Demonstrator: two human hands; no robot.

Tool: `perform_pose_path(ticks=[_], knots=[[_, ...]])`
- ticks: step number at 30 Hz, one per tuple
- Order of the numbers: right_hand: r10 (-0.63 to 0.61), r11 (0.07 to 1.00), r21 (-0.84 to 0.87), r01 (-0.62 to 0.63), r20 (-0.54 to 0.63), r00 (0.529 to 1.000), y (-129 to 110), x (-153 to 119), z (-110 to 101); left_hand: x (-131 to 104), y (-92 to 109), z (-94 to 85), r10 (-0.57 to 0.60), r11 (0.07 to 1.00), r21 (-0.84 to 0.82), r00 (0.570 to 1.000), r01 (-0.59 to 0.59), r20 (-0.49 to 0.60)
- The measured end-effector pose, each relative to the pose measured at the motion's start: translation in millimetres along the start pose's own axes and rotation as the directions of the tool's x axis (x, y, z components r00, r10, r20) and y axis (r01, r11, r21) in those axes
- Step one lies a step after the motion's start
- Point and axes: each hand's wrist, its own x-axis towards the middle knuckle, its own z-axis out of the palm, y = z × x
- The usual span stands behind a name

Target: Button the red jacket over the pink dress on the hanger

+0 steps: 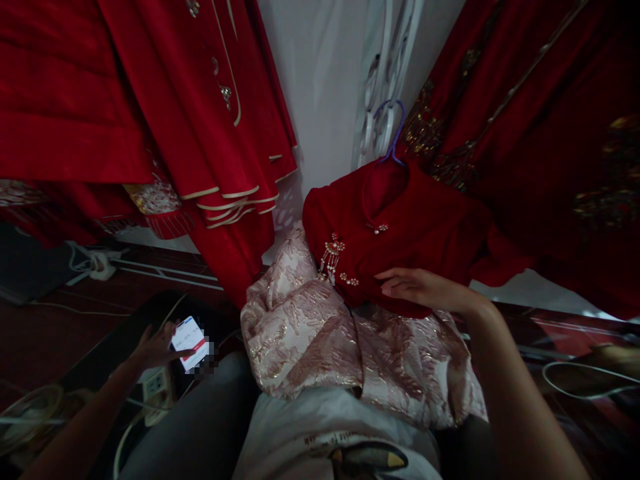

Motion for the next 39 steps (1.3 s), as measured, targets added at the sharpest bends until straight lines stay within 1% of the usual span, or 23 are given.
perform_pose_path(ticks=[3,7,8,10,13,15,21,25,27,30,34,39], knots=[[-0.008,1.0,-0.007,0.008,0.001,1.0,2,1,0,3,0,0.4,-0.039,0.999,0.032,0.998,0.038,0.051],[-0.025,1.0,-0.013,0.025,0.003,1.0,6,2,0,5,2,-1.1,-0.046,0.997,0.062,0.993,0.04,0.109],[-0.026,1.0,-0.015,0.026,0.001,1.0,7,2,0,5,3,-1.5,-0.048,0.997,0.066,0.993,0.041,0.109],[-0.024,1.0,-0.013,0.024,-0.005,1.0,9,3,0,4,3,-1.9,-0.04,0.997,0.066,0.996,0.035,0.076],[-0.017,1.0,0.003,0.017,-0.008,1.0,10,3,0,0,3,-0.5,0.003,0.998,0.062,1.0,-0.004,0.007],[-0.018,1.0,0.011,0.018,-0.008,1.0,10,3,0,-2,2,1.3,0.028,0.997,0.071,1.0,-0.027,-0.011],[-0.027,1.0,0.001,0.027,-0.005,1.0,10,2,0,-4,0,5.9,0.08,0.995,0.068,0.997,-0.08,0.006],[-0.028,1.0,0.003,0.028,-0.004,1.0,10,3,-1,-5,0,5.6,0.121,0.991,0.056,0.993,-0.12,-0.011],[-0.027,1.0,0.005,0.027,-0.003,1.0,10,3,-1,-5,1,4.6,0.116,0.992,0.054,0.993,-0.115,-0.017],[-0.025,1.0,0.009,0.025,-0.004,1.0,9,3,0,-5,3,2.8,0.091,0.995,0.04,0.996,-0.091,0.016],[-0.009,1.0,0.01,0.009,0.004,1.0,7,2,0,-3,5,2.2,0.095,0.994,0.041,0.994,-0.097,0.048],[0.002,1.0,0.016,-0.002,-0.004,1.0,7,2,-1,-2,4,4.6,0.08,0.995,0.062,0.996,-0.082,0.033]])
